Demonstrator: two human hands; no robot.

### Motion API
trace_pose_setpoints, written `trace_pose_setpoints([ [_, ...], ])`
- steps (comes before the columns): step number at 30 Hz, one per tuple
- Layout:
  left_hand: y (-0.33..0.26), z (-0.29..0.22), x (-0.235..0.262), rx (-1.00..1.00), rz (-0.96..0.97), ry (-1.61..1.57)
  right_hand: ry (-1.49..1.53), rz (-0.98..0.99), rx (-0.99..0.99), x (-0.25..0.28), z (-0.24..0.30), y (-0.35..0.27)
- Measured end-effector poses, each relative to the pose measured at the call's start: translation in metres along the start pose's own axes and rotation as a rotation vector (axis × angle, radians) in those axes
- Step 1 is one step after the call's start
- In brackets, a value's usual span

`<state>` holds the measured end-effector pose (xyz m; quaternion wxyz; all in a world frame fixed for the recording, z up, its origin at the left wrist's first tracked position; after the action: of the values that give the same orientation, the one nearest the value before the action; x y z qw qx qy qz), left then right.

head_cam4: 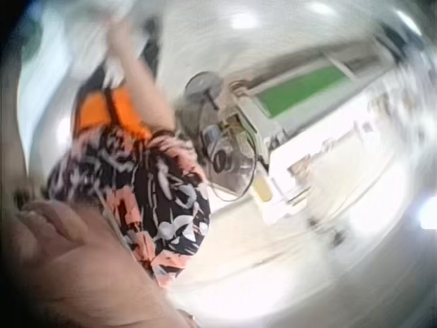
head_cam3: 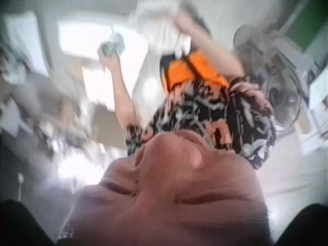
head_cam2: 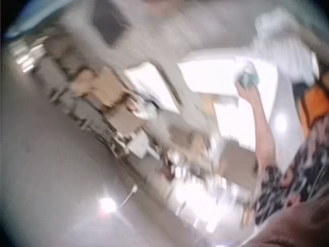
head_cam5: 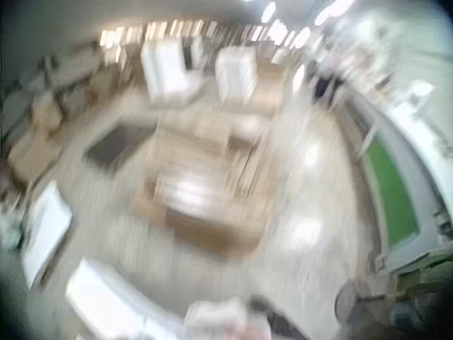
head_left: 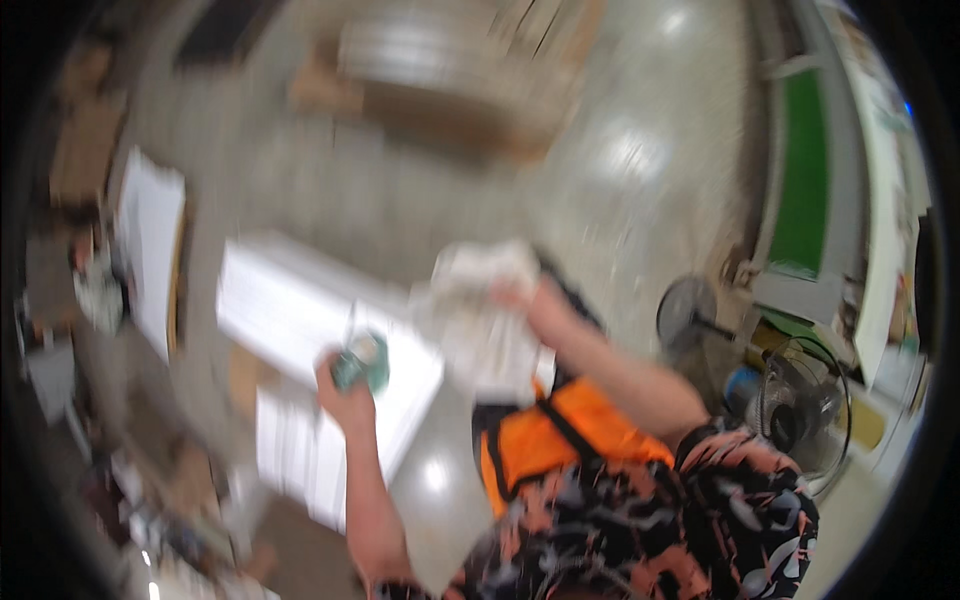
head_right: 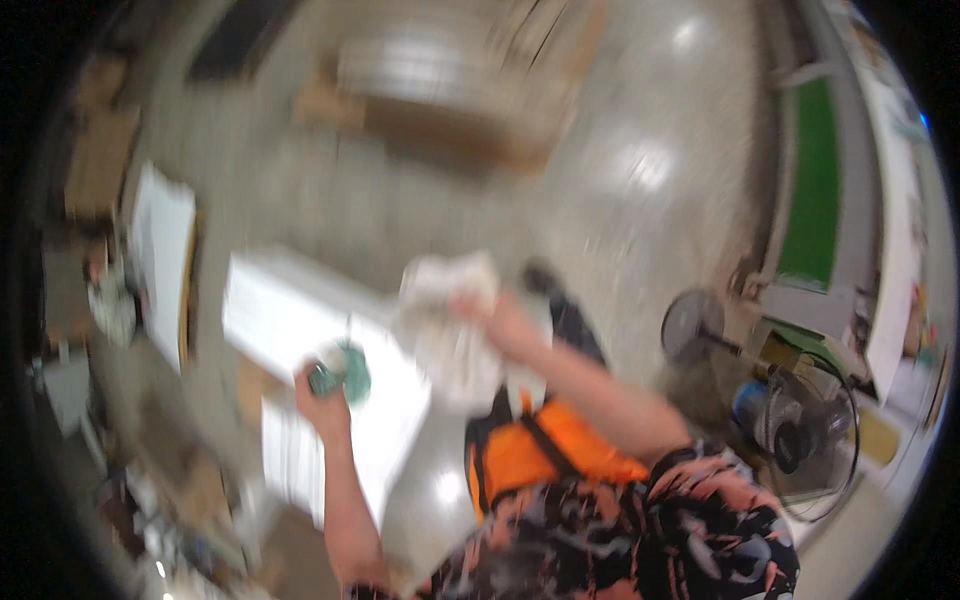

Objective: The person applies liquid from a bottle onto a cloth and wipes the surfaces and edges of several white painted furniture panels stacked on pallets.

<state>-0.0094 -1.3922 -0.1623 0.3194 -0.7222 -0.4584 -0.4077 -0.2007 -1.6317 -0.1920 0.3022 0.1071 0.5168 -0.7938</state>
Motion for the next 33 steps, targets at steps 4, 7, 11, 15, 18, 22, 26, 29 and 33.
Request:
trace_pose_setpoints([
  [4, -0.067, 0.157, -0.049, 0.539, -0.241, -0.587, 0.171, 0.102, -0.054, 0.071, -0.087, 0.106],
  [7, -0.081, 0.228, -0.066, 0.733, -0.397, -0.669, -0.368, 0.041, -0.254, 0.087, -0.135, 0.195],
  [11, -0.098, 0.292, -0.103, 0.741, -0.242, -0.696, -0.286, 0.088, -0.283, 0.084, -0.255, 0.253],
  [15, -0.104, 0.32, -0.155, 0.814, -0.109, -0.755, -0.502, 0.392, -0.635, 0.051, -0.355, 0.256],
  [18, -0.116, 0.332, -0.186, 0.909, 0.017, -0.737, -0.378, 0.482, -0.227, 0.04, -0.396, 0.267],
  [22, -0.106, 0.326, -0.238, 0.798, 0.147, -0.784, -0.564, 0.225, -0.314, 0.09, -0.422, 0.387],
  [26, -0.121, 0.332, -0.23, 0.96, 0.042, -0.769, -0.455, 0.28, -0.579, 0.087, -0.439, 0.357],
  [29, -0.13, 0.338, -0.219, 0.92, 0.045, -0.832, -0.319, 0.442, -0.195, 0.051, -0.39, 0.272],
  [33, -0.114, 0.328, -0.239, 0.898, 0.102, -0.956, -0.499, 0.26, -0.151, 0.101, -0.431, 0.354],
])
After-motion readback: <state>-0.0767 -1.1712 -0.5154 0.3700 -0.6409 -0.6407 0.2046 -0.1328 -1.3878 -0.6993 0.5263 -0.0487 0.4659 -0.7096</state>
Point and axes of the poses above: each hand's wrist, its own y-axis towards the middle knuckle, its own x-axis out of the back of the hand, z = x × y, the point moved 6 cm from there along y, towards the middle knuckle, and after that the axes turned 13 degrees about y, right-handed, at the moved point
